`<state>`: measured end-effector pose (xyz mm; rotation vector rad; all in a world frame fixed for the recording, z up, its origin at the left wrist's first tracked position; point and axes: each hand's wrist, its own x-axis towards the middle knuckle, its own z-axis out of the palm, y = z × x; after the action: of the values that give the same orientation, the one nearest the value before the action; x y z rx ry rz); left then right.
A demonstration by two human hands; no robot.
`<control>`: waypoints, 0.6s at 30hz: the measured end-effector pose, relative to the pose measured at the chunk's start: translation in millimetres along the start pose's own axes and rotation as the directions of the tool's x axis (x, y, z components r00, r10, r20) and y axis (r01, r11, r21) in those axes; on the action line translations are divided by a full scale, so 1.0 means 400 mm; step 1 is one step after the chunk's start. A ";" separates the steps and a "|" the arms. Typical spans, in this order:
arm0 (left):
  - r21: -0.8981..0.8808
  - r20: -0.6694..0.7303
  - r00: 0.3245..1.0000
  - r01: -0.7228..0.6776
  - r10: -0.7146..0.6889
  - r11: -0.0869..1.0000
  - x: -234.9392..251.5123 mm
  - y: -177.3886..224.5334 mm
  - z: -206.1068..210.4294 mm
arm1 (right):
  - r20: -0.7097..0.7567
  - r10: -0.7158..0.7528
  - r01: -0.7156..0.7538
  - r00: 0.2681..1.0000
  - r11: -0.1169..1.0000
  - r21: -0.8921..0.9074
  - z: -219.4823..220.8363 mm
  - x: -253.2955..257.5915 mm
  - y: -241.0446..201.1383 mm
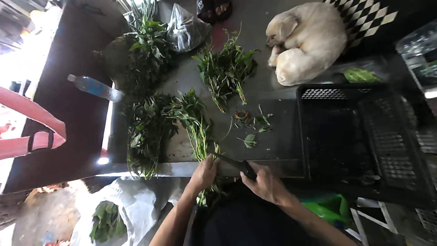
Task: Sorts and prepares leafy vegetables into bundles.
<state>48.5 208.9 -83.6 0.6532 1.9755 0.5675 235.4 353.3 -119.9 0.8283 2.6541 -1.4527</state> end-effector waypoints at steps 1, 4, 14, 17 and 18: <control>0.011 -0.014 1.000 -0.003 0.003 1.000 0.001 -0.003 0.003 | 0.026 0.003 -0.003 1.000 1.000 -0.026 -0.002 0.000 -0.002; 0.021 -0.033 0.998 -0.057 0.057 0.998 -0.001 -0.005 0.015 | 0.049 0.017 -0.014 0.999 0.997 -0.075 0.001 0.009 -0.004; 0.208 -0.017 0.992 -0.118 0.124 0.971 -0.049 0.033 -0.013 | 0.408 0.351 -0.318 0.843 0.937 -0.147 -0.077 0.079 -0.033; 0.259 -0.104 0.991 -0.059 0.089 0.964 -0.071 0.031 -0.067 | 0.418 0.531 -0.477 0.737 0.847 -0.234 -0.100 0.035 0.070; 0.278 -0.114 0.991 -0.042 0.076 0.960 -0.074 0.031 -0.082 | 0.406 0.552 -0.498 0.728 0.833 -0.241 -0.107 0.025 0.084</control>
<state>34.2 195.0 -42.5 0.8681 2.1796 0.3786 252.4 405.7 -124.3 0.9711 1.9086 -1.1471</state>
